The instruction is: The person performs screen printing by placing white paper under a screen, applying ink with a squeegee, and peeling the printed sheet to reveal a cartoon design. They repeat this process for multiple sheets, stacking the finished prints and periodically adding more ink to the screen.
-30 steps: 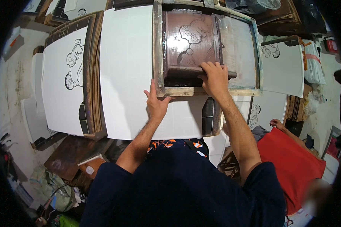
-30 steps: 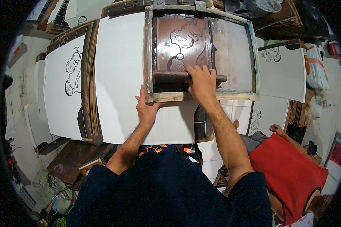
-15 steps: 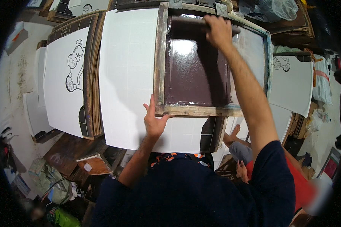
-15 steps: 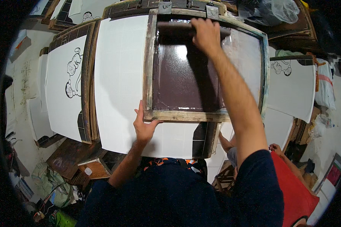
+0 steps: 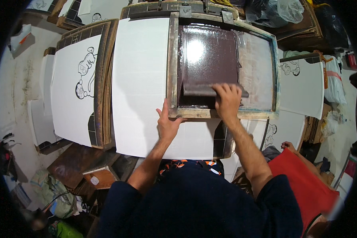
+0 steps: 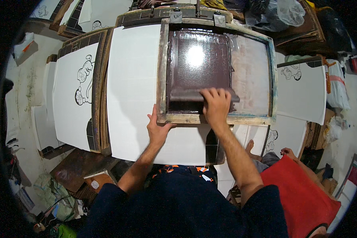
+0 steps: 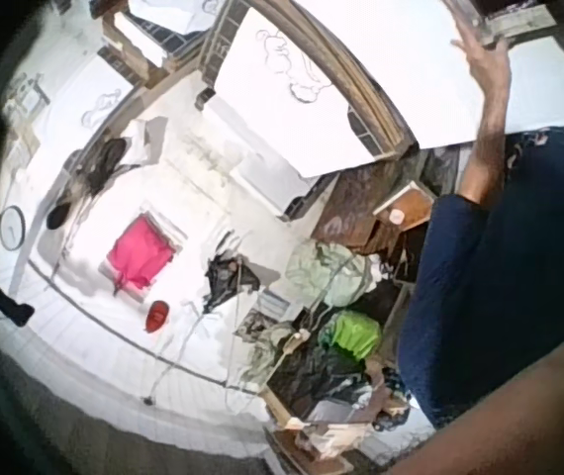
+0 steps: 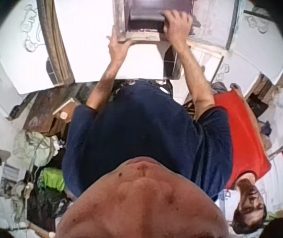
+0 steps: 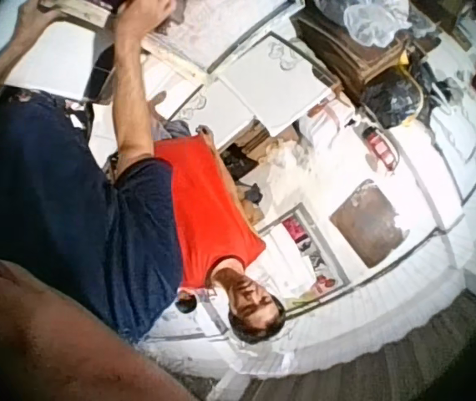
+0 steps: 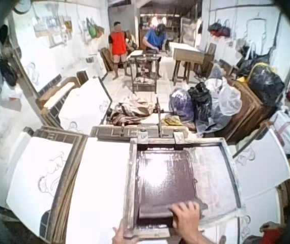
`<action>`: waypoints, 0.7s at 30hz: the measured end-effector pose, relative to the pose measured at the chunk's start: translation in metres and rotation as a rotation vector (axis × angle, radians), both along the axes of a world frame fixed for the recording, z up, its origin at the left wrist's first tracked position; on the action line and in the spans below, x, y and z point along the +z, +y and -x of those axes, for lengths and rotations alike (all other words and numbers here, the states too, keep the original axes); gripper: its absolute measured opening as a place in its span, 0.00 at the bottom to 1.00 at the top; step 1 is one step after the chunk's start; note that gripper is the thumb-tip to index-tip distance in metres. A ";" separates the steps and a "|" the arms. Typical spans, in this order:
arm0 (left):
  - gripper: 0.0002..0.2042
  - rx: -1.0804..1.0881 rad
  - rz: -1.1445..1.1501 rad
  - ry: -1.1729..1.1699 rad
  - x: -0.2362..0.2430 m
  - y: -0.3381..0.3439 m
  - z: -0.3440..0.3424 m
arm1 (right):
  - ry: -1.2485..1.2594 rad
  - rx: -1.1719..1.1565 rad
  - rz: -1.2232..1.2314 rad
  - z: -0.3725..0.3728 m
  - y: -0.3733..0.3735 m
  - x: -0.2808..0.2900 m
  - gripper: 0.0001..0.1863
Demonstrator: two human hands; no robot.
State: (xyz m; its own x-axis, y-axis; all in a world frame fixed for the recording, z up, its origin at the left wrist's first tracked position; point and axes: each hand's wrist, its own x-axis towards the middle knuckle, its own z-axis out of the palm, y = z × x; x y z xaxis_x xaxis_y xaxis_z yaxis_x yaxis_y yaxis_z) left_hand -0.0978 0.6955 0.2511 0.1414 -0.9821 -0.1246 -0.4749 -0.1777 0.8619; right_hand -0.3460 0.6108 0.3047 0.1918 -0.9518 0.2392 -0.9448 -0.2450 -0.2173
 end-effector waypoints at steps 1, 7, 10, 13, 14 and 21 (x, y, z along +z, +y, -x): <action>0.52 -0.004 -0.029 -0.052 0.005 -0.001 0.000 | -0.035 0.033 0.088 0.002 0.014 -0.003 0.22; 0.48 0.054 0.042 0.226 0.098 -0.016 0.005 | -0.249 -0.143 0.534 -0.002 0.041 0.023 0.34; 0.50 0.112 0.263 0.434 0.166 -0.032 0.013 | -0.278 -0.130 1.027 0.003 -0.020 0.085 0.18; 0.50 -0.004 0.569 0.605 0.199 -0.068 0.007 | 0.049 -0.215 1.453 -0.005 -0.080 0.156 0.24; 0.49 -0.058 0.549 0.504 0.194 -0.080 -0.013 | 0.008 -0.190 1.273 0.005 -0.078 0.185 0.24; 0.22 0.310 0.110 -0.490 0.025 -0.029 -0.302 | 0.002 0.003 1.038 0.019 -0.149 0.327 0.35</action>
